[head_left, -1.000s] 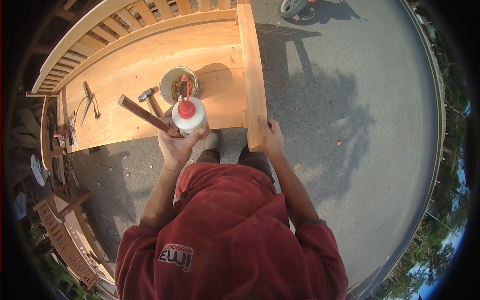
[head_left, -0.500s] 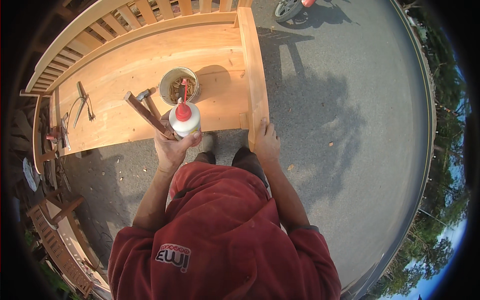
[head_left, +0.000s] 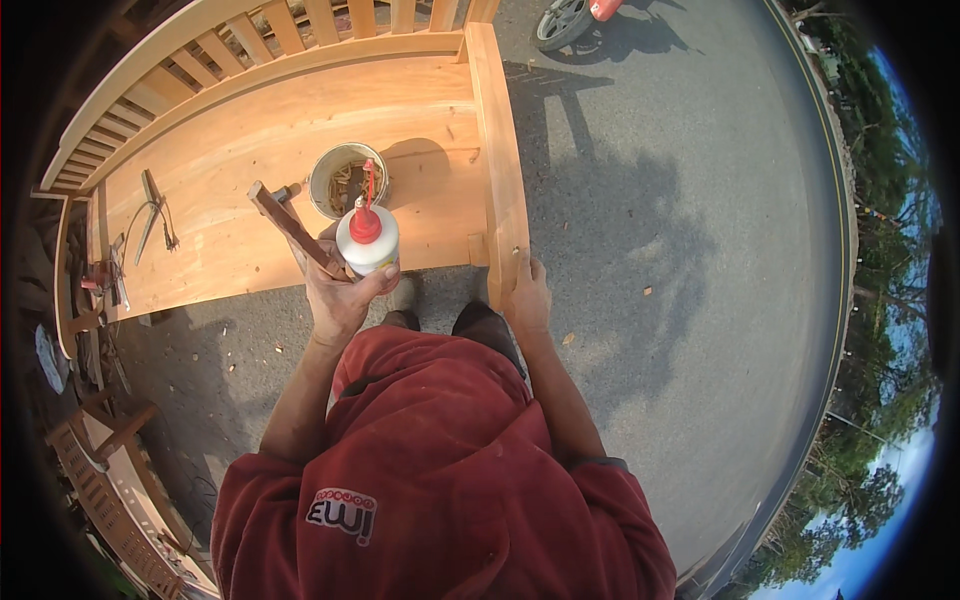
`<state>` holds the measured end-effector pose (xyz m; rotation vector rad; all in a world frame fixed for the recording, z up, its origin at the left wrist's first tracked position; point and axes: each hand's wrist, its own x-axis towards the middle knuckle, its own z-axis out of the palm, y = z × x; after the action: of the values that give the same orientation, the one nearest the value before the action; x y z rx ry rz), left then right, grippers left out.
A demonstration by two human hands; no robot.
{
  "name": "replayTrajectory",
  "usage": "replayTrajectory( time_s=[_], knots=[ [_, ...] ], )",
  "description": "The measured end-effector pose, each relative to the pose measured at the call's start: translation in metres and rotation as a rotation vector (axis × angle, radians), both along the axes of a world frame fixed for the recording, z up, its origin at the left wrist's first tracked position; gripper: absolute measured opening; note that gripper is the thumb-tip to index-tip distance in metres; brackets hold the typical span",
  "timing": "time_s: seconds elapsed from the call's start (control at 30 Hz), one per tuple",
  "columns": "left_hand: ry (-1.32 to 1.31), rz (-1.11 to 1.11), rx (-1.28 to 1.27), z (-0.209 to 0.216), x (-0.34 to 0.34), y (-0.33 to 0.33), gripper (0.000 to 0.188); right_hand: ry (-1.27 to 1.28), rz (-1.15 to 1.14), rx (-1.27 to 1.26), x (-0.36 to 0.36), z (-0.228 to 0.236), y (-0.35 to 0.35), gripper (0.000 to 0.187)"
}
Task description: The person applies glue to a wooden dowel, inserts it into a wooden bench, and saws off the excess wood with a hand saw. They hammer the joint, apply glue from a bottle to the bench arm, and sand the wooden surface with a power sander.
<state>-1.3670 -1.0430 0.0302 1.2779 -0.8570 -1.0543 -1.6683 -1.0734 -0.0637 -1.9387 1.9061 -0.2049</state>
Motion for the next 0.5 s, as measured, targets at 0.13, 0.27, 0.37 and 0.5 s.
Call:
replayTrajectory(
  time_s=[0.13, 0.27, 0.37, 0.5],
  knots=[
    [0.007, -0.008, -0.009, 0.005, -0.001, -0.004, 0.063, 0.120, 0.182, -0.115, -0.009, -0.005, 0.011, 0.058],
    [-0.003, -0.013, 0.001, 0.006, -0.001, -0.004, 0.065, 0.120, 0.196, -0.155, -0.014, -0.010, 0.008, 0.053],
    [0.020, 0.011, -0.027, 0.006, -0.003, -0.005, 0.068, 0.149, 0.216, -0.147, -0.017, -0.011, 0.003, 0.051],
    [0.045, -0.004, 0.013, 0.006, 0.004, -0.005, 0.071, 0.209, 0.225, -0.096, -0.014, -0.011, -0.004, 0.052]
  ],
)
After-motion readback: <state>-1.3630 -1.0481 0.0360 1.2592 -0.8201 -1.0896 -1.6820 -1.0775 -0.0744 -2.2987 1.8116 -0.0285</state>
